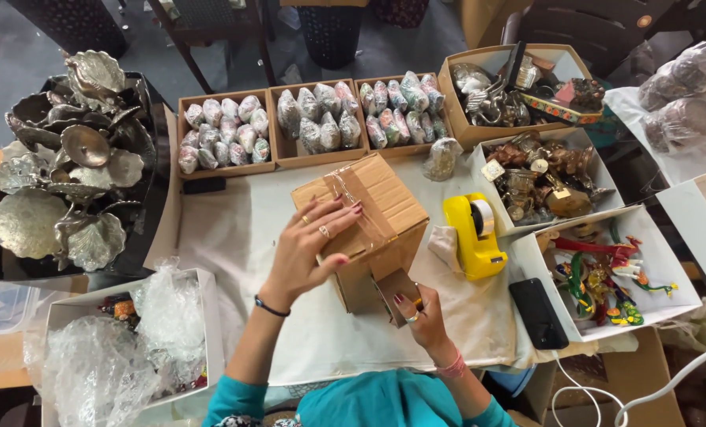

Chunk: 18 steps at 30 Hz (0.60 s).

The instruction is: The person seals a small cardboard box using clear packing tape. They pull tape from a roll, apply it to the box flaps, and use scissors to cut the tape. The process is repeated to secure the box from multiple angles.

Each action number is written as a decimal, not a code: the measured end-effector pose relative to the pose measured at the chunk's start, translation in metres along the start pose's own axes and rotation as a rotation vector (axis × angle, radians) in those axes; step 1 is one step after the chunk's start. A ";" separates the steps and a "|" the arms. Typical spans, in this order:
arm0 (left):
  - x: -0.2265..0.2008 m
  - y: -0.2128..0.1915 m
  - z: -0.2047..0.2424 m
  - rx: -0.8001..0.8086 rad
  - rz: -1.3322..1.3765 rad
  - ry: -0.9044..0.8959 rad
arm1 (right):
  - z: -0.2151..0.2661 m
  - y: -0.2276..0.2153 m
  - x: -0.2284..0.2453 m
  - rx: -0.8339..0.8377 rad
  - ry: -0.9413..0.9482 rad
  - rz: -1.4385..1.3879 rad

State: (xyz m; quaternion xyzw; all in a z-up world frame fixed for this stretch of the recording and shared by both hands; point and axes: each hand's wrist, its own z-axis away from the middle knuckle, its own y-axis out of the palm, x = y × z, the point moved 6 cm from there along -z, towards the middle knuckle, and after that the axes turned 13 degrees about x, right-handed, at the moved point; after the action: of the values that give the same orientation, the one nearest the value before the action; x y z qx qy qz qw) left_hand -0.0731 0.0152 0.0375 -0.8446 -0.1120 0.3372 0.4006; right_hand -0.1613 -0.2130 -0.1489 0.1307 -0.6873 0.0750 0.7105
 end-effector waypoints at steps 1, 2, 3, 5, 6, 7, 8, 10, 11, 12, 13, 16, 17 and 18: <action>0.006 -0.004 -0.003 -0.002 0.000 0.003 | -0.002 -0.001 0.002 -0.001 -0.002 0.002; 0.012 -0.004 -0.006 0.046 0.035 -0.001 | -0.003 0.000 0.003 0.006 0.003 -0.009; 0.018 -0.005 -0.008 0.094 0.069 -0.005 | -0.004 0.001 0.004 0.014 0.008 -0.020; 0.035 -0.005 -0.014 0.096 0.000 -0.056 | -0.009 -0.001 0.003 0.019 0.007 -0.023; 0.045 -0.005 -0.015 0.103 -0.067 -0.109 | -0.010 0.000 0.002 0.022 0.008 -0.031; 0.044 -0.008 -0.019 0.101 -0.068 -0.112 | -0.009 0.001 0.004 0.025 0.009 -0.030; 0.049 -0.010 -0.025 0.118 -0.057 -0.200 | -0.009 0.001 0.007 0.025 0.005 -0.025; 0.052 -0.012 -0.036 0.135 -0.045 -0.289 | -0.008 0.000 0.003 0.027 0.002 -0.020; 0.052 -0.011 -0.041 0.170 -0.058 -0.309 | -0.007 -0.003 -0.004 0.014 0.007 -0.034; 0.051 -0.008 -0.045 0.206 -0.069 -0.332 | -0.004 -0.005 -0.013 0.002 0.018 -0.050; 0.055 -0.005 -0.049 0.207 -0.066 -0.337 | -0.004 -0.004 -0.013 0.004 0.023 -0.050; 0.064 0.007 -0.059 0.226 -0.050 -0.328 | 0.000 0.003 -0.010 0.014 -0.001 -0.018; 0.069 0.011 -0.061 0.274 -0.022 -0.377 | 0.001 0.006 -0.009 0.015 0.012 -0.031; 0.074 0.014 -0.066 0.319 0.003 -0.420 | 0.000 0.007 -0.008 0.014 0.018 -0.041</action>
State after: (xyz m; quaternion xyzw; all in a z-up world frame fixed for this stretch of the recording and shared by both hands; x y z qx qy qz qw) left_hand 0.0242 0.0003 0.0214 -0.6822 -0.1370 0.5190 0.4964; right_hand -0.1640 -0.2057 -0.1563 0.1492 -0.6776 0.0664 0.7170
